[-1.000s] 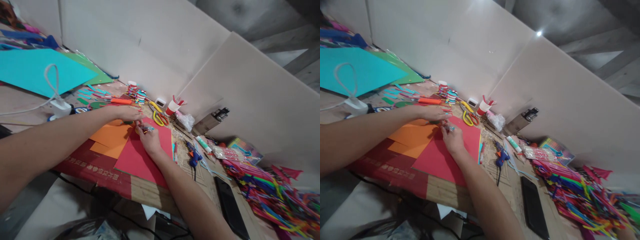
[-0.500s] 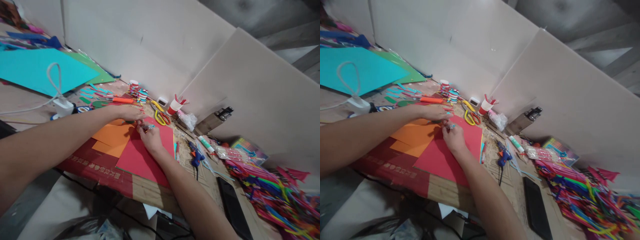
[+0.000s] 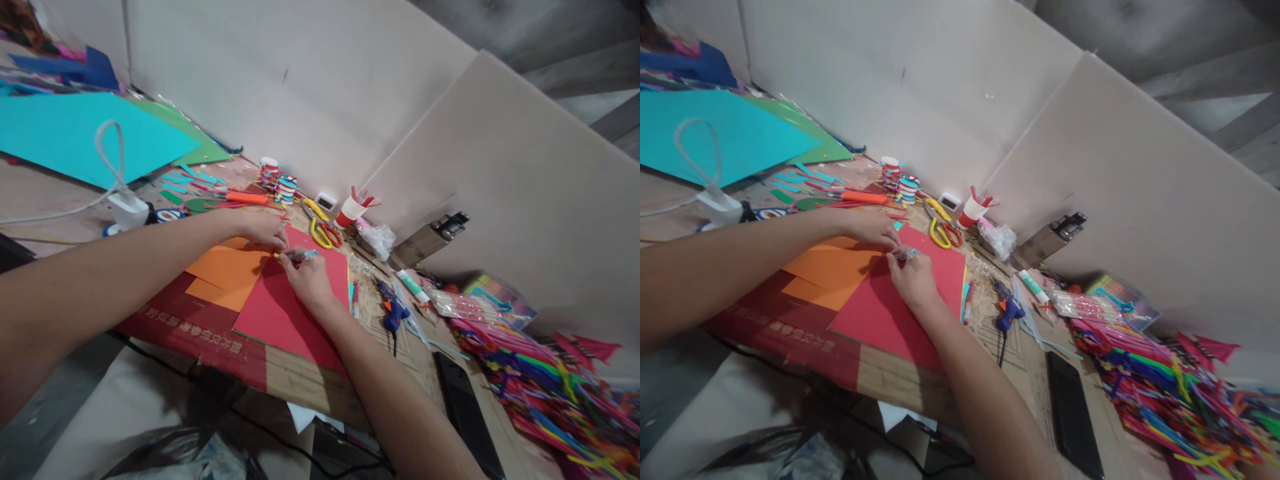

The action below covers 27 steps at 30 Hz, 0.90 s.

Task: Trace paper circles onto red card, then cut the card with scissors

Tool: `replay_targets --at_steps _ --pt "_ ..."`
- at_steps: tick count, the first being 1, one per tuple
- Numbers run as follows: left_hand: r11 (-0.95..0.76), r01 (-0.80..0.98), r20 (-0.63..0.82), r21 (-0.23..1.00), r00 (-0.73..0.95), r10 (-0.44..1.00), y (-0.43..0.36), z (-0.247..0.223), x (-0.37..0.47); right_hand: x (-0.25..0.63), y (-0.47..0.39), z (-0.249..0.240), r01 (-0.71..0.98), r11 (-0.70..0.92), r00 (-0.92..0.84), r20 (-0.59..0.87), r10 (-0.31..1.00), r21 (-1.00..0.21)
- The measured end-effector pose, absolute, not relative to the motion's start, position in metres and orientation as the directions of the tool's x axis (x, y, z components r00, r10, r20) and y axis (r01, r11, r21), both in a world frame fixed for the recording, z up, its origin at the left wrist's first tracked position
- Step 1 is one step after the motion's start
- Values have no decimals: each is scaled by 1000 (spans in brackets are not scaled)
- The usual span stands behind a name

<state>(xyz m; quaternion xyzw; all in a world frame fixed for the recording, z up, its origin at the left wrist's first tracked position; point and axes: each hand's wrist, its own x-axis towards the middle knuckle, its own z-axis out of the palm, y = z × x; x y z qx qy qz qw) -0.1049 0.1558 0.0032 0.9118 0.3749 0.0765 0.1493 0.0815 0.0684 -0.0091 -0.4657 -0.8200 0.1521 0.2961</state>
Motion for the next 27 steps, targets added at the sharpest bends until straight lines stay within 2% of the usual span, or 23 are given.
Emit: replay_targets --at_steps 3,7,19,27 --pt "-654 691 -113 308 709 696 153 5 -105 85 67 -8 683 510 -386 334 860 -523" --pt "-642 678 -148 358 720 678 148 9 -105 87 66 -9 682 505 -385 327 863 -529" --pt "-544 709 -165 448 664 729 145 5 -98 99 62 -8 671 465 -360 295 885 -578" --pt "-551 716 -88 428 640 764 139 5 -96 105 61 -3 718 394 -297 259 919 -574"
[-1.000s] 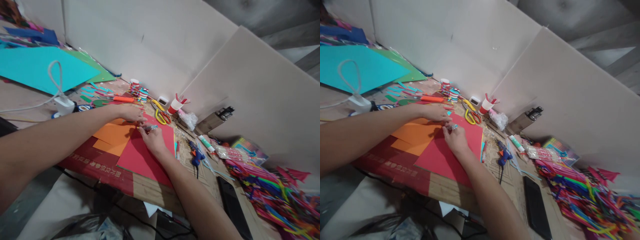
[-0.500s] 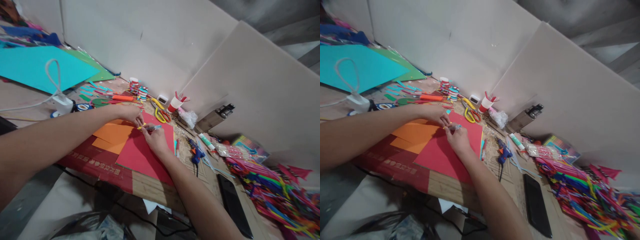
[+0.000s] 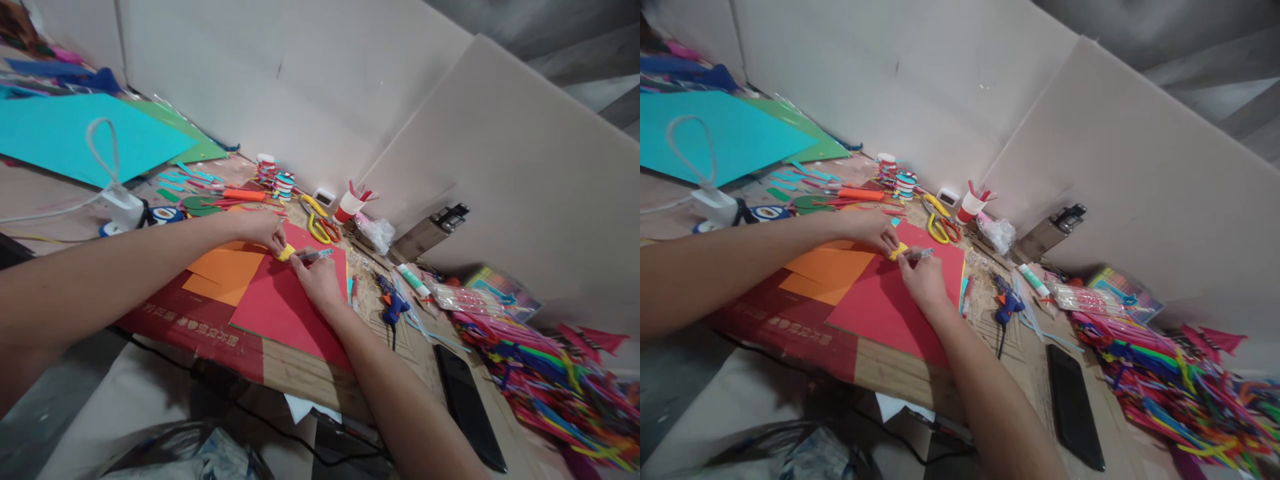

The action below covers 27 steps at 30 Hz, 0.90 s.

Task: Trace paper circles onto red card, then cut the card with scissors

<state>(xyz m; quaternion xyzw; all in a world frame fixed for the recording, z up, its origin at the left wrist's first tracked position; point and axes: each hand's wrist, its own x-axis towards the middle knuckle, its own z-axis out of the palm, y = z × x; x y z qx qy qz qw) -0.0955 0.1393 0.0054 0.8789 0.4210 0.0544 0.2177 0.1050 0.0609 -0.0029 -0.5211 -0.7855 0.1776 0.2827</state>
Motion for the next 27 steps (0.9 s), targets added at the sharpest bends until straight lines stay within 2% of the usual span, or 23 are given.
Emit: replay_targets --at_steps 5,12,16,21,24,27 --pt "-529 741 -74 414 606 792 136 3 -90 107 59 0 715 365 -268 248 931 -596" --pt "-506 758 -74 412 581 811 131 1 -92 124 56 10 530 273 -138 235 962 -803" --pt "-532 738 -83 415 613 786 121 11 -91 143 51 12 433 249 -59 249 967 -866" --pt "-731 621 28 283 756 654 120 8 -87 156 49 4 431 198 12 224 974 -880" --pt "-723 631 37 281 746 665 122 5 -87 157 49 2 453 190 4 215 977 -871" --pt "-668 672 -33 318 712 701 121 8 -89 156 49 2 482 200 2 229 973 -853"
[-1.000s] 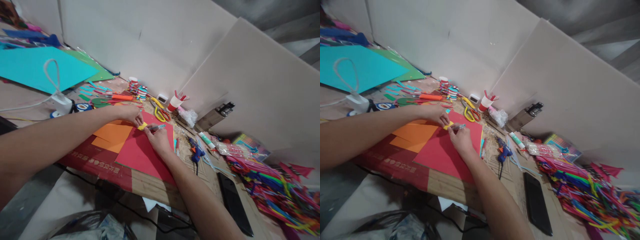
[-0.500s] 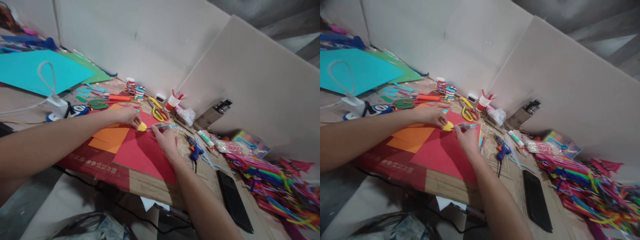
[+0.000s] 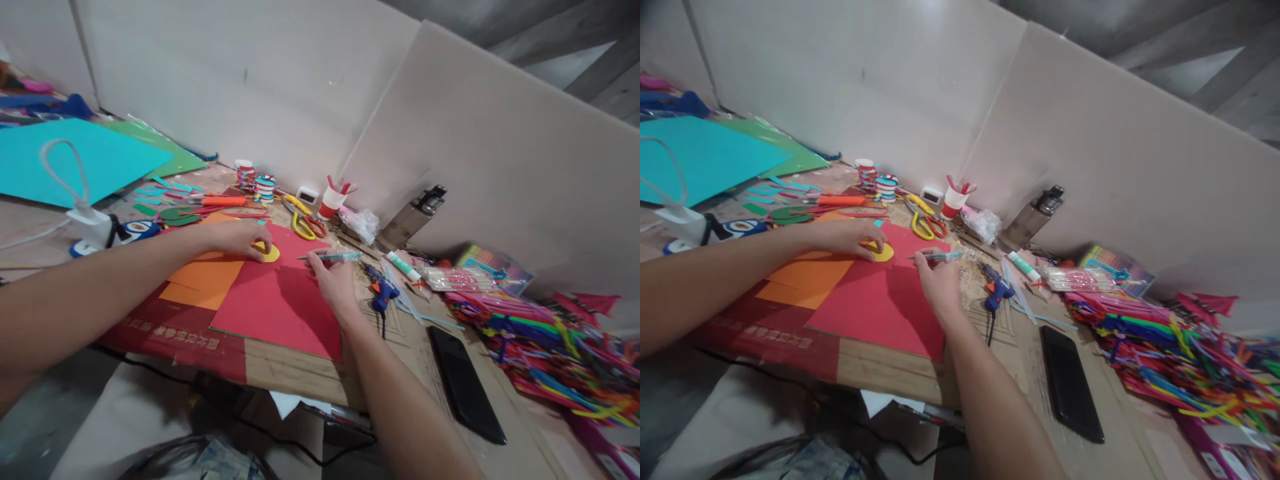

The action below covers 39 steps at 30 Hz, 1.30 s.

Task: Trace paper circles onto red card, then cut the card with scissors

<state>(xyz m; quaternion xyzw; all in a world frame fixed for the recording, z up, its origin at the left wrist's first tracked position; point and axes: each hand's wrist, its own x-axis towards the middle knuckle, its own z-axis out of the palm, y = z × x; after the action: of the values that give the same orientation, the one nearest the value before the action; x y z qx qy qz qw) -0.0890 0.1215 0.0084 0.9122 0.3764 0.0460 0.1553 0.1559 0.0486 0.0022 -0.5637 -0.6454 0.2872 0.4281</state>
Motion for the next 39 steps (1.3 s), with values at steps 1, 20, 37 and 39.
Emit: replay_targets --at_steps 1,20,37,39 --pt "-656 680 -51 328 706 706 121 11 -90 156 48 3 492 204 -3 233 972 -846" --pt "-546 689 -355 477 719 598 110 28 -107 158 48 2 520 224 -41 238 970 -824" --pt "-537 736 -91 411 620 780 92 22 -75 156 47 1 562 232 -66 237 969 -794" --pt "-544 747 -83 383 614 785 93 20 -75 156 47 0 559 228 -67 231 971 -797"
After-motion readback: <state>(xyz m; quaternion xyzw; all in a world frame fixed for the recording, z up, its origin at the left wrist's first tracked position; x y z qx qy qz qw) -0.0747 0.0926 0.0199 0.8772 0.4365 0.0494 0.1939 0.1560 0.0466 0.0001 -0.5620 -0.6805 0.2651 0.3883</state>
